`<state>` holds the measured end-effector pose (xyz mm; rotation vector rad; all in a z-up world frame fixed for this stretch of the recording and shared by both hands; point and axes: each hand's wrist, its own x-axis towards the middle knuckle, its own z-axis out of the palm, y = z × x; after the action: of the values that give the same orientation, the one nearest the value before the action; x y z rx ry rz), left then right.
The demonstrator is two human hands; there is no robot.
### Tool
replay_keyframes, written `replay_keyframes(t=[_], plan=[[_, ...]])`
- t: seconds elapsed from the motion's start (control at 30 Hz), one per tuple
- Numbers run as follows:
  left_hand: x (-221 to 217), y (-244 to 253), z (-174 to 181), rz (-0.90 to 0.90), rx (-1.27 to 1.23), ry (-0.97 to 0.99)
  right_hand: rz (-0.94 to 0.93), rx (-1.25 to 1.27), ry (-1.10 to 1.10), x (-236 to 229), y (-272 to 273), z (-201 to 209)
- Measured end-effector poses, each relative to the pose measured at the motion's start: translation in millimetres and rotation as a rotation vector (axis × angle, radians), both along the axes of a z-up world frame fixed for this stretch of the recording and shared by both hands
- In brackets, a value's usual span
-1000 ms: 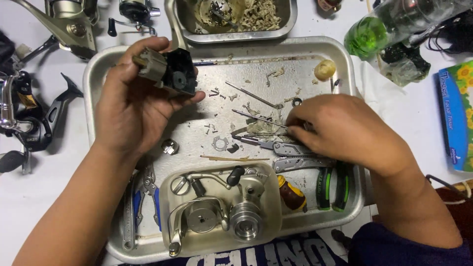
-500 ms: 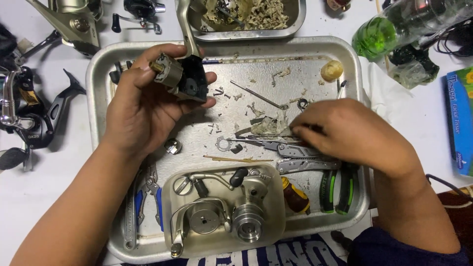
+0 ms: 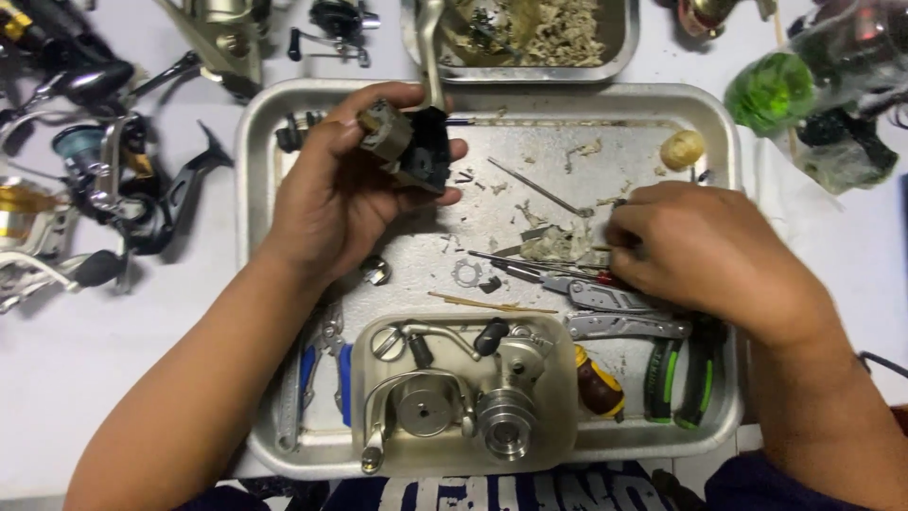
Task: Assembling the internal rotor components of a fishing reel, including gears and bearings, on a metal parts tray.
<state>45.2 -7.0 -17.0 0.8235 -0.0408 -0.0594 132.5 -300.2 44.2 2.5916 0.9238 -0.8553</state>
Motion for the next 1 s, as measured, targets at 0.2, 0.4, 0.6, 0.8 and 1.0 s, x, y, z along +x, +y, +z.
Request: replay_keyframes(t=[0.2,0.4,0.6,0.8,1.0], plan=[[0,0,-3,-0.020,-0.003,-0.043,-0.009,0.008,-0.212,1,-33,6],[1,-2,-4,-0.023,-0.074,-0.032,-0.109,0.436,-0.363,-1,-71,6],[2,-7,-6,-0.032,-0.166,0.036,-0.102,0.886,-0.347,-3,-37,23],[0,-12,-12,-0.142,-0.283,0.090,0.106,1.071,-0.281,-2,19,42],[-1,-17,-13,-0.241,-0.345,0.183,0.205,1.142,-0.148,-3,57,34]])
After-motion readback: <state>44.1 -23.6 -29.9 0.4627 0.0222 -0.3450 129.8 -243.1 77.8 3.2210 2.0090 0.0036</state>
